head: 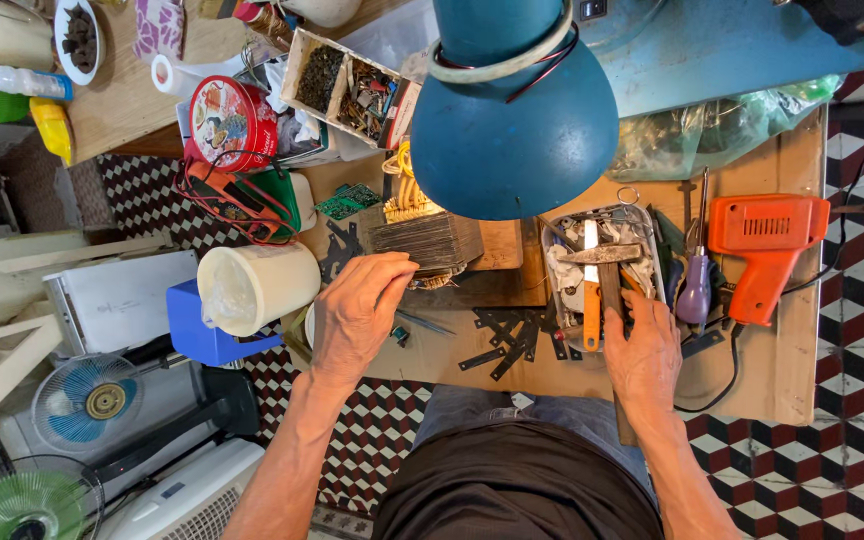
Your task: The person works at a cluttered workbench on a transformer with a laminated steel core and copper windings. They use a hammer to tap and pry the laminated core, pull apart the core sections by hand, and manipulate the winding wires and terminal lugs, repositioning the transformer repeatedly as they separate its parts.
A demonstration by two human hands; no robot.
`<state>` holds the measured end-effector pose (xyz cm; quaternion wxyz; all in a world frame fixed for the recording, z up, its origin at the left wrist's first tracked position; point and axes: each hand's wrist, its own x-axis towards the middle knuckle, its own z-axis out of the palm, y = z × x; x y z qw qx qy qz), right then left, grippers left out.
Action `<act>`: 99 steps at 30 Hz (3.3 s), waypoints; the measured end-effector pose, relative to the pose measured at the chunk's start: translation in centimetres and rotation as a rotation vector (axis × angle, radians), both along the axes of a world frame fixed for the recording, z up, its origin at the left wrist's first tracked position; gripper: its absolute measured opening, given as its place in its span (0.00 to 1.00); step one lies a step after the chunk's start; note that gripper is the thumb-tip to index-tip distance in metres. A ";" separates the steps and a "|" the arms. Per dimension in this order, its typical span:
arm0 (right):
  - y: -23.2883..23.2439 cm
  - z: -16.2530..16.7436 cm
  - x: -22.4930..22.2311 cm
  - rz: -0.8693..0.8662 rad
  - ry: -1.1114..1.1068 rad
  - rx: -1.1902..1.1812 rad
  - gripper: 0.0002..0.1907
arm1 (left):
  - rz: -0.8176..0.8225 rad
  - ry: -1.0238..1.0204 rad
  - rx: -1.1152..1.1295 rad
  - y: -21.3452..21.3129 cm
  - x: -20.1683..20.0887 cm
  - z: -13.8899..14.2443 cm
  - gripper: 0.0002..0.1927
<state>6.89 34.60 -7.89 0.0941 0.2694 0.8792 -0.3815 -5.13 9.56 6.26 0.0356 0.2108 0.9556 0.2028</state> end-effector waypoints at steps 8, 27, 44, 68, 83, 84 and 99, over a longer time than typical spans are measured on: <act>0.4 -0.3 0.2 0.006 0.028 -0.023 0.21 | 0.012 -0.005 0.001 0.4 -0.1 0.1 0.07; 0.7 -1.0 0.4 0.024 0.012 -0.068 0.21 | 0.024 -0.002 -0.032 0.5 -0.1 -0.1 0.08; 0.8 -0.7 0.0 0.025 0.018 -0.070 0.21 | -0.045 0.032 -0.063 0.4 -0.2 -0.1 0.11; 0.1 -0.2 0.2 0.115 0.075 0.056 0.24 | -0.258 0.085 -0.189 -1.2 -0.7 -0.5 0.23; -3.2 3.7 1.6 -0.287 -0.047 -0.423 0.27 | -0.109 0.091 -0.012 -4.8 3.7 -6.0 0.35; -3.9 5.2 1.9 -0.263 -0.057 -0.389 0.27 | -0.041 0.053 0.103 -5.0 4.2 -6.2 0.36; -13.9 12.0 -1.7 0.249 0.434 0.186 0.24 | 0.041 -0.511 0.713 -9.7 -1.2 -8.6 0.48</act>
